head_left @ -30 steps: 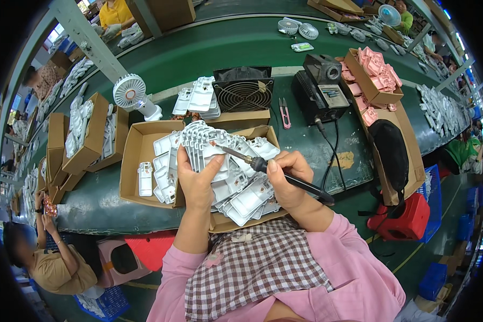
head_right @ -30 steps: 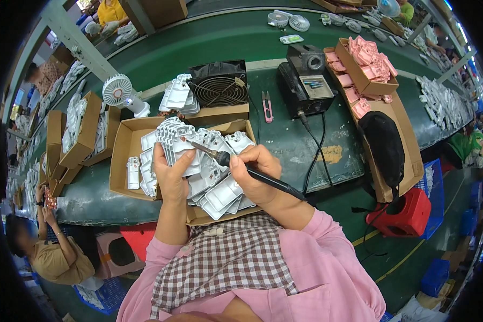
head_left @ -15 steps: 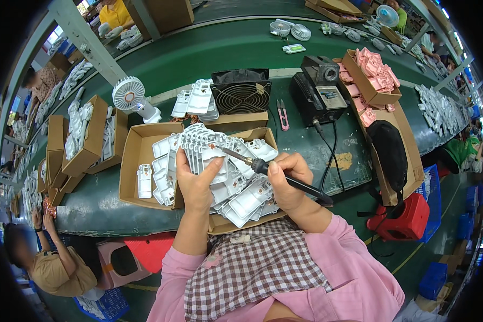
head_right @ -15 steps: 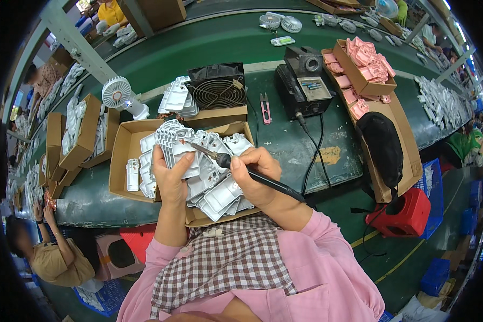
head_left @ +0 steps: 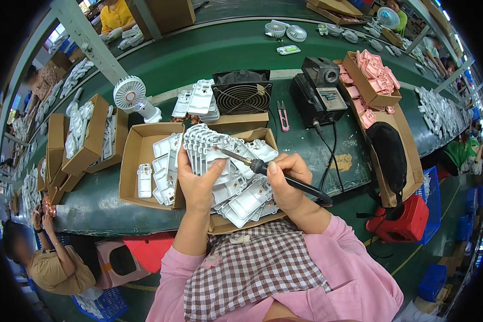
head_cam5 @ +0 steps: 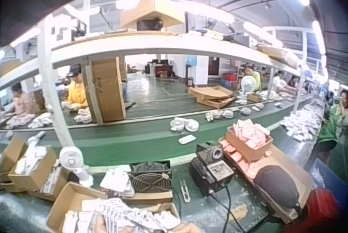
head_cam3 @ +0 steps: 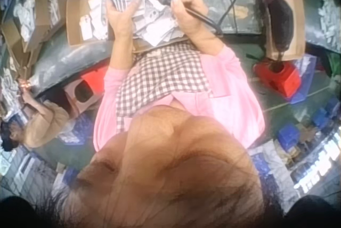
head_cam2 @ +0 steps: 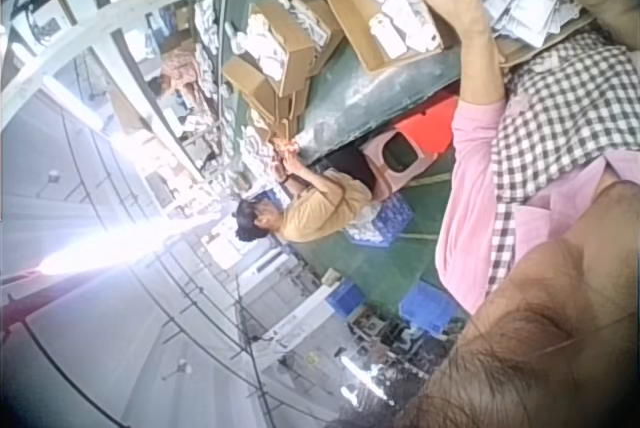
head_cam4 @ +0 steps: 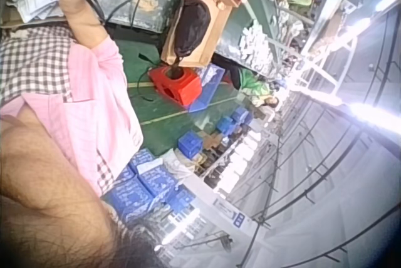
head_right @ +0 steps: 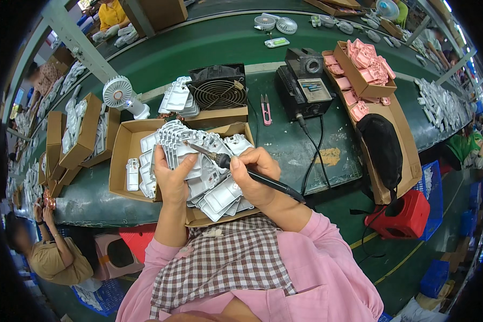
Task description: The person solders components in plastic casings using a soldering iron, places the soldering iron on its stand, and pushes a box across the table.
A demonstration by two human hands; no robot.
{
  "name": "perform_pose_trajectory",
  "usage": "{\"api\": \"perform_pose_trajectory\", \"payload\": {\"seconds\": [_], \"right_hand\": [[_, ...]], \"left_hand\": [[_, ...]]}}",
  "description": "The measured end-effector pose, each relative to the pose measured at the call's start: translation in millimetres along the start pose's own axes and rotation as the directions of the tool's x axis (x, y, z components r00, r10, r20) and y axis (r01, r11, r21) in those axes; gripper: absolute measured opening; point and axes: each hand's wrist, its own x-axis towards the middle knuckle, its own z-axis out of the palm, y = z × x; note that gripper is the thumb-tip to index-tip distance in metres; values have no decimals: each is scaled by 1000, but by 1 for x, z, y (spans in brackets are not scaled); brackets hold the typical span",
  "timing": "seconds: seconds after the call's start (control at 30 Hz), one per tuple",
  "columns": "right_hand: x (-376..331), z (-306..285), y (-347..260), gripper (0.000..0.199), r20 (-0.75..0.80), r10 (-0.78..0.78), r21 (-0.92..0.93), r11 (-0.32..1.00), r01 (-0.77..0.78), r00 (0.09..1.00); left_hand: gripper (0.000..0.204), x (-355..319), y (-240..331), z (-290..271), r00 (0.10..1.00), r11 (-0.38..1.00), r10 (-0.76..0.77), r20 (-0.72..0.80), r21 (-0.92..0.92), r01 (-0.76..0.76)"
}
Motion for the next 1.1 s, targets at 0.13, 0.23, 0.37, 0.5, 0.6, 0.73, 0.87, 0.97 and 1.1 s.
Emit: {"api": "perform_pose_trajectory", "payload": {"seconds": [0.13, 0.23, 0.37, 0.5, 0.6, 0.73, 0.87, 0.97, 1.1], "right_hand": [[1, 0, -2, 15, 4, 0, -7, 1000, 0, 1000], [1, 0, -2, 15, 4, 6, -3, 1000, -6, 1000], [1, 0, -1, 16, 4, 9, 3, 1000, -9, 1000], [1, 1, 0, 16, -5, 19, 1, 1000, -19, 1000], [1, 2, -2, 16, 1, 27, -11, 1000, -27, 1000], [1, 1, -2, 15, 0, -18, 30, 999, 18, 1000], [-3, -1, -2, 16, -48, -21, 135, 990, 28, 999], [-6, -6, 0, 17, -39, -50, 162, 985, 55, 998], [-8, -9, 2, 20, -31, -73, 178, 981, 77, 997]], "left_hand": [[61, 0, -2, -1, 1000, 1000, 2, -4, 13, -2], [63, 0, -2, -1, 1000, 1000, -2, -4, 13, 2], [67, 0, -3, -2, 1000, 1000, -7, 3, 14, 6], [69, 0, -2, -1, 1000, 1000, -14, -3, 20, 14], [69, -1, -1, -1, 1000, 1000, -7, -2, 18, 7], [65, 0, 2, -1, 999, 998, -35, 27, -43, 36], [58, 1, 7, -2, 987, 979, -144, 75, -133, 153], [57, 1, 12, 0, 976, 959, -192, 107, -193, 210], [59, 4, 12, -1, 969, 945, -218, 119, -223, 240]]}}
